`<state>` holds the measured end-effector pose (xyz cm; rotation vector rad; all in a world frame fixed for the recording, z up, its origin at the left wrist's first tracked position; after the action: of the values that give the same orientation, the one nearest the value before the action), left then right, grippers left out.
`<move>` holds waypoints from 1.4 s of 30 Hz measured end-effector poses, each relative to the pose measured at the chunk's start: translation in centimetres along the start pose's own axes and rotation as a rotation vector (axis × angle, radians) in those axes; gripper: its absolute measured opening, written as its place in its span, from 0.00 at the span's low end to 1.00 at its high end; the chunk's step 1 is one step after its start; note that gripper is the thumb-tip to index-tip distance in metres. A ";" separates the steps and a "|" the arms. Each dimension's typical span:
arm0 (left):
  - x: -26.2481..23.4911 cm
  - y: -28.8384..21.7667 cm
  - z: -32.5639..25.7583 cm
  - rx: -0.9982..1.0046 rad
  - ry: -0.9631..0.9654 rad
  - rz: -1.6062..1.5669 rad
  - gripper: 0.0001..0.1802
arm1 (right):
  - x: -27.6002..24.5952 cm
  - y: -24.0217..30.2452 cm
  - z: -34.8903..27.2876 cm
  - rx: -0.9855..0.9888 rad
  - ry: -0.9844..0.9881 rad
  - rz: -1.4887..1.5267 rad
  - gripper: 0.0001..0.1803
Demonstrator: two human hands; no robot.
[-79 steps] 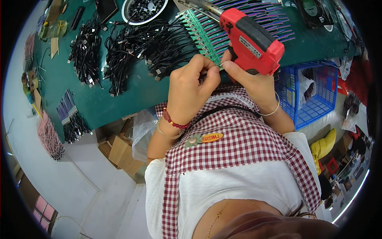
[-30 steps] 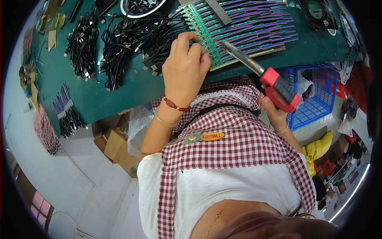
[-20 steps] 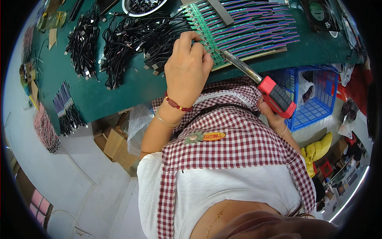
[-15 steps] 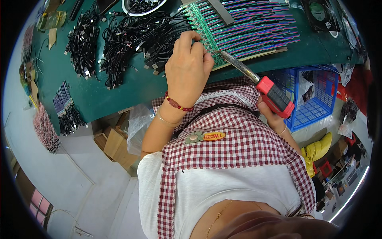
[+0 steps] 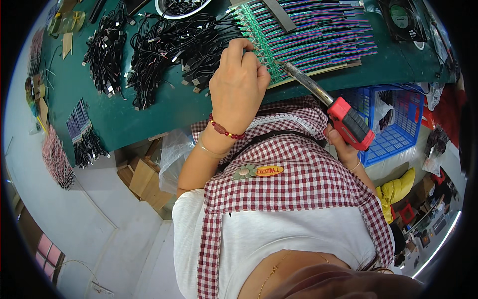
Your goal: The person connects wires to a circuit board using a handheld soldering iron.
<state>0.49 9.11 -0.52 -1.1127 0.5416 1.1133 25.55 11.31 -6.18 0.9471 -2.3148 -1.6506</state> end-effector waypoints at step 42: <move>-6.7 4.0 0.4 -0.032 -0.148 0.165 0.07 | -0.1 1.8 1.7 -0.071 -0.030 0.392 0.21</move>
<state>-5.86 6.70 3.39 -1.0170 0.5071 1.3407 24.12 13.02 -5.22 0.4191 -2.2586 -1.5735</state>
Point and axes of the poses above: each hand's wrist, its own z-axis towards the middle knuckle, its own x-axis out of the palm, y = z × x, the point moved 10 cm from there along z, towards the middle knuckle, and after that the axes turned 13 degrees about x, right-handed, at the moved point
